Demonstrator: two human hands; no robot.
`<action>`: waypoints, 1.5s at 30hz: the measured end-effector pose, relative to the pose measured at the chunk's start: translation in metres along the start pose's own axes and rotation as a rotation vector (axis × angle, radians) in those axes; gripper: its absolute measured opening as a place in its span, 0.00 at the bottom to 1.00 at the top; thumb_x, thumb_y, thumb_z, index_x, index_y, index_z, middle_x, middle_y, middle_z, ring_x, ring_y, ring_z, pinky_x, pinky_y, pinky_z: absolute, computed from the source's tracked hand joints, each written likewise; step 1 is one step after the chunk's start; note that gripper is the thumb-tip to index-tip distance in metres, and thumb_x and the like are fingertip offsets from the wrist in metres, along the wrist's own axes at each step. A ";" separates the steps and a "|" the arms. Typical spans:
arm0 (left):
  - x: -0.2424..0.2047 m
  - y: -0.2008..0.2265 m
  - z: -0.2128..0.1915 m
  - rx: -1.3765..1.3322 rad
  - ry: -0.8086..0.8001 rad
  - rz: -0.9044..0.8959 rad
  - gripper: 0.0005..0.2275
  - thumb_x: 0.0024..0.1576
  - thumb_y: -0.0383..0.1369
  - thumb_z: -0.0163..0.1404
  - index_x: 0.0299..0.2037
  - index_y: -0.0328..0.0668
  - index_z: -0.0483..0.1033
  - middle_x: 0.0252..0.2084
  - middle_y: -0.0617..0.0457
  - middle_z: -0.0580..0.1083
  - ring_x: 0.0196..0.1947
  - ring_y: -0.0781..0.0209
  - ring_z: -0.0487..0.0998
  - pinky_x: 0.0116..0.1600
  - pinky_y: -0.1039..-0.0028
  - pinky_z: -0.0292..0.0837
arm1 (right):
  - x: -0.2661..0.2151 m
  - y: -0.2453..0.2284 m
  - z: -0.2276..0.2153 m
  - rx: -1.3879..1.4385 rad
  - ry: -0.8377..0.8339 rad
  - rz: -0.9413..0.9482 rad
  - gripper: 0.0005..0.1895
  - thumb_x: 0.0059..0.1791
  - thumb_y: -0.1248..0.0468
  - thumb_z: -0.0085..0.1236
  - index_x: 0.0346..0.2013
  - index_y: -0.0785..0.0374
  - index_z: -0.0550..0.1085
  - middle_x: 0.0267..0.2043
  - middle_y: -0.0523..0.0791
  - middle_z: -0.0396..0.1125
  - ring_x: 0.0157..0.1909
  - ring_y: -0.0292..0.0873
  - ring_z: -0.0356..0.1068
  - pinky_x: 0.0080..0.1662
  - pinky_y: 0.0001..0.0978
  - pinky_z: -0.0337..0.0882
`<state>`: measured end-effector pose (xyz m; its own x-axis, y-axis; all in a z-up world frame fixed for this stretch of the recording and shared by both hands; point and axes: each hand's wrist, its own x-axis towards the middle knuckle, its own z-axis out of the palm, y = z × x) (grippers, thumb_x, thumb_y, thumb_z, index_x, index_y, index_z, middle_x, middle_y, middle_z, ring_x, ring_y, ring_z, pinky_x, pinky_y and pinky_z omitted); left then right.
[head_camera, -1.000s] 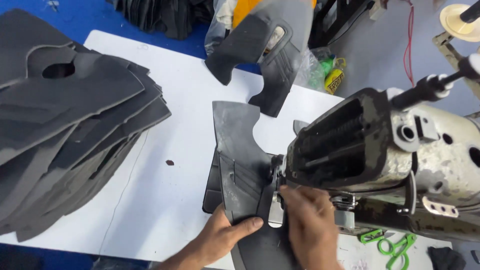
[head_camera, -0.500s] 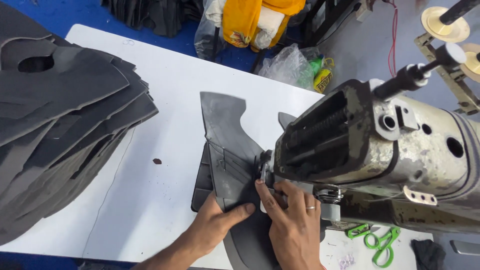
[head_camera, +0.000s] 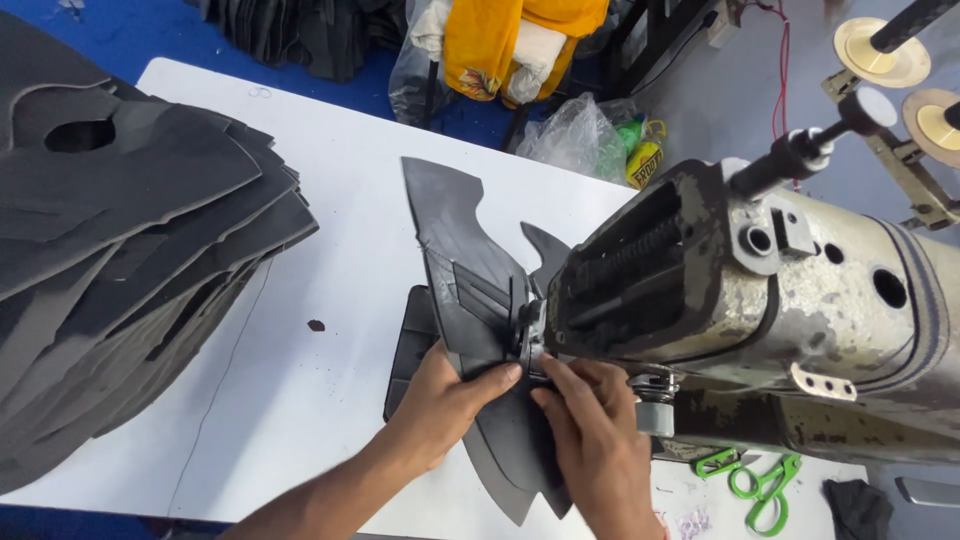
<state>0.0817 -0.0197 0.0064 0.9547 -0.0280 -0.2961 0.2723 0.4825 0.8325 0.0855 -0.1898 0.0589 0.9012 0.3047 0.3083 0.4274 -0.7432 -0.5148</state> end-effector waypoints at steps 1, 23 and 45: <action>0.000 0.005 0.000 0.001 0.002 0.003 0.11 0.57 0.25 0.55 0.49 0.29 0.75 0.42 0.51 0.78 0.41 0.68 0.77 0.47 0.73 0.75 | 0.003 0.001 -0.002 0.002 0.000 -0.003 0.17 0.49 0.67 0.61 0.52 0.53 0.78 0.48 0.45 0.67 0.42 0.41 0.73 0.42 0.34 0.73; 0.029 0.016 -0.025 0.679 -0.064 0.343 0.36 0.60 0.30 0.56 0.72 0.25 0.43 0.72 0.27 0.55 0.72 0.40 0.56 0.69 0.57 0.52 | 0.023 0.001 -0.007 -0.051 0.000 -0.276 0.12 0.45 0.67 0.67 0.43 0.64 0.80 0.45 0.46 0.72 0.42 0.45 0.74 0.40 0.35 0.72; 0.122 0.110 0.006 0.973 -0.635 -0.193 0.21 0.48 0.22 0.56 0.55 0.39 0.75 0.46 0.44 0.81 0.43 0.55 0.83 0.47 0.66 0.80 | 0.023 0.022 -0.006 -0.034 -0.083 -0.094 0.26 0.47 0.50 0.64 0.50 0.65 0.72 0.37 0.49 0.73 0.35 0.49 0.75 0.33 0.39 0.72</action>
<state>0.2287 0.0241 0.0646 0.7014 -0.5909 -0.3985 0.1327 -0.4410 0.8876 0.1158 -0.2030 0.0594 0.8607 0.4210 0.2864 0.5089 -0.7282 -0.4590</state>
